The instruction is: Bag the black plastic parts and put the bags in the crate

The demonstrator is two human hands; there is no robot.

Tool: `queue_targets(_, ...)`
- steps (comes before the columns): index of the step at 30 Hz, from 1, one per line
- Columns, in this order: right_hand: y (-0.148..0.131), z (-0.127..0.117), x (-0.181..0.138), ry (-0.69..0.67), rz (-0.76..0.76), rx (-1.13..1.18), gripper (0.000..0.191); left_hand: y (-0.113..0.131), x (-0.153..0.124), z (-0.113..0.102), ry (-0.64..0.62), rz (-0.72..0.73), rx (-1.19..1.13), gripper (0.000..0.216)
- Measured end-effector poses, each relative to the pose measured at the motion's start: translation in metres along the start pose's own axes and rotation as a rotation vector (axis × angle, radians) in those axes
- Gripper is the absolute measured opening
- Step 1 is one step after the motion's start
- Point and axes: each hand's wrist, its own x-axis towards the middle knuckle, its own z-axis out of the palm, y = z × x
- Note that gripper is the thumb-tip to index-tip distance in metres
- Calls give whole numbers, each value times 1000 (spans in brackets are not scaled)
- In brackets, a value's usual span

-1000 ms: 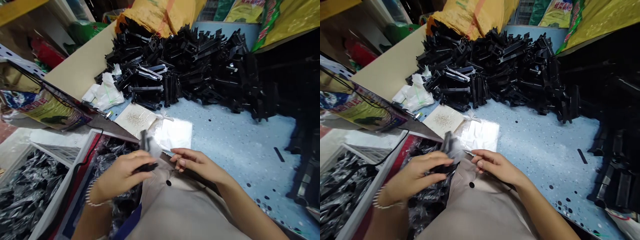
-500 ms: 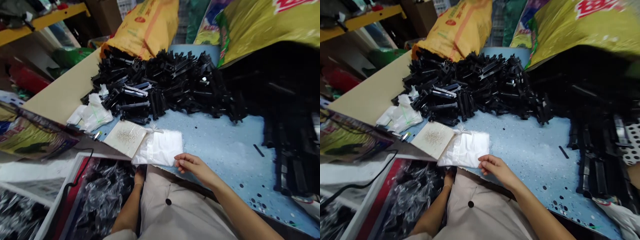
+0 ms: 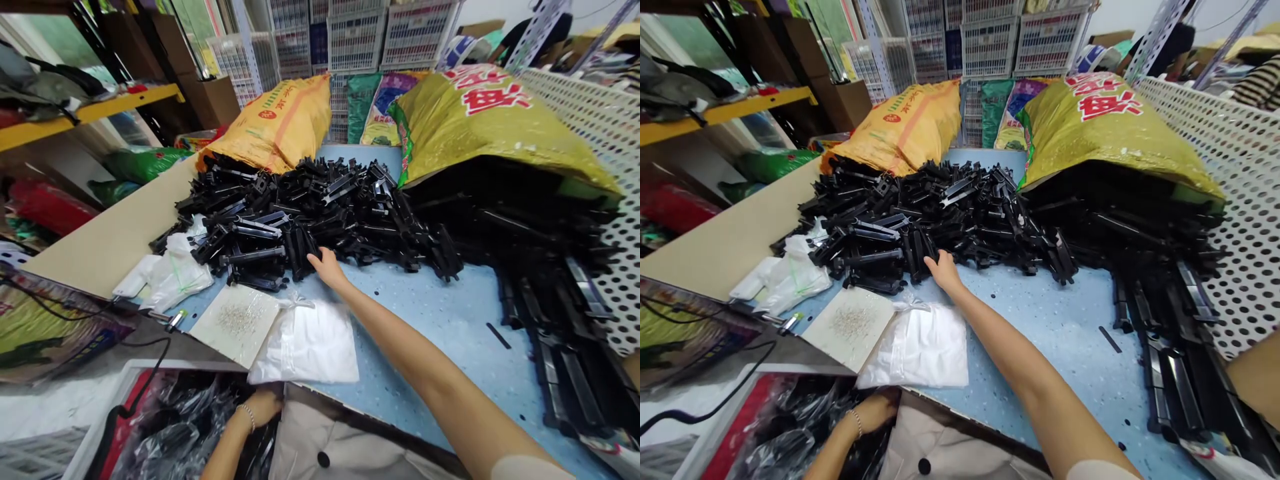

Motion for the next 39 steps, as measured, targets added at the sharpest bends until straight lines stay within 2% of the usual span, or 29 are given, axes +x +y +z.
queue_targets(3, -3, -2, 7, -44, 67, 95, 23, 15, -35, -7, -118, 22, -104, 22)
queue_targets(5, 3, -17, -10, -100, 119, 183, 21, 38, -51, -15, -197, 112, -341, 30)
queue_targets(6, 9, -26, -25, -132, 143, 227, 22, 55, -54, -20, -190, 178, -497, 36)
queue_targets(7, 15, -36, -43, -165, 165, 270, 25, 74, -53, -25, -137, 254, -652, 42)
queue_targets(10, 36, -64, -106, -319, 245, 440, 32, 139, -33, -35, 210, 505, -1025, 56)
queue_targets(11, 42, -72, -127, -390, 288, 537, 34, 160, -23, -35, 263, 588, -1104, 62)
queue_targets(13, 50, -87, -159, -442, 329, 608, 38, 194, -5, -30, 301, 611, -1208, 62)
queue_targets(14, 53, -95, -170, -408, 305, 557, 41, 206, 1, -26, 314, 582, -1215, 60)
queue_targets(16, 53, -115, -182, -208, 141, 292, 47, 221, 6, -18, 376, 517, -1131, 58)
queue_targets(18, 48, -138, -183, 35, -121, -50, 47, 228, 2, -11, 448, 549, -956, 64)
queue_targets(20, 43, -158, -178, 205, -396, -359, 42, 231, -5, -4, 462, 634, -783, 73)
queue_targets(22, 39, -170, -169, 242, -628, -584, 39, 235, -13, 3, 414, 709, -659, 78)
queue_targets(24, 39, -175, -161, 225, -767, -691, 39, 240, -16, 9, 347, 743, -582, 81)
queue_targets(25, 40, -175, -158, 217, -782, -707, 39, 243, -15, 11, 324, 745, -564, 82)
queue_targets(27, 45, -172, -157, 199, -689, -670, 40, 246, -9, 13, 321, 734, -568, 81)
queue_targets(30, 54, -163, -171, 101, -512, -580, 41, 247, 7, 5, 418, 662, -660, 74)
queue_targets(32, 62, -154, -188, 34, -568, -621, 41, 245, 17, -2, 485, 617, -724, 68)
queue_targets(35, 73, -141, -212, 57, -723, -735, 40, 241, 25, -9, 475, 614, -793, 58)
queue_targets(37, 76, -139, -213, 30, -702, -769, 38, 238, 30, -9, 438, 592, -834, 49)
queue_targets(39, 73, -148, -197, -23, -607, -773, 38, 235, 36, -2, 433, 523, -858, 41)
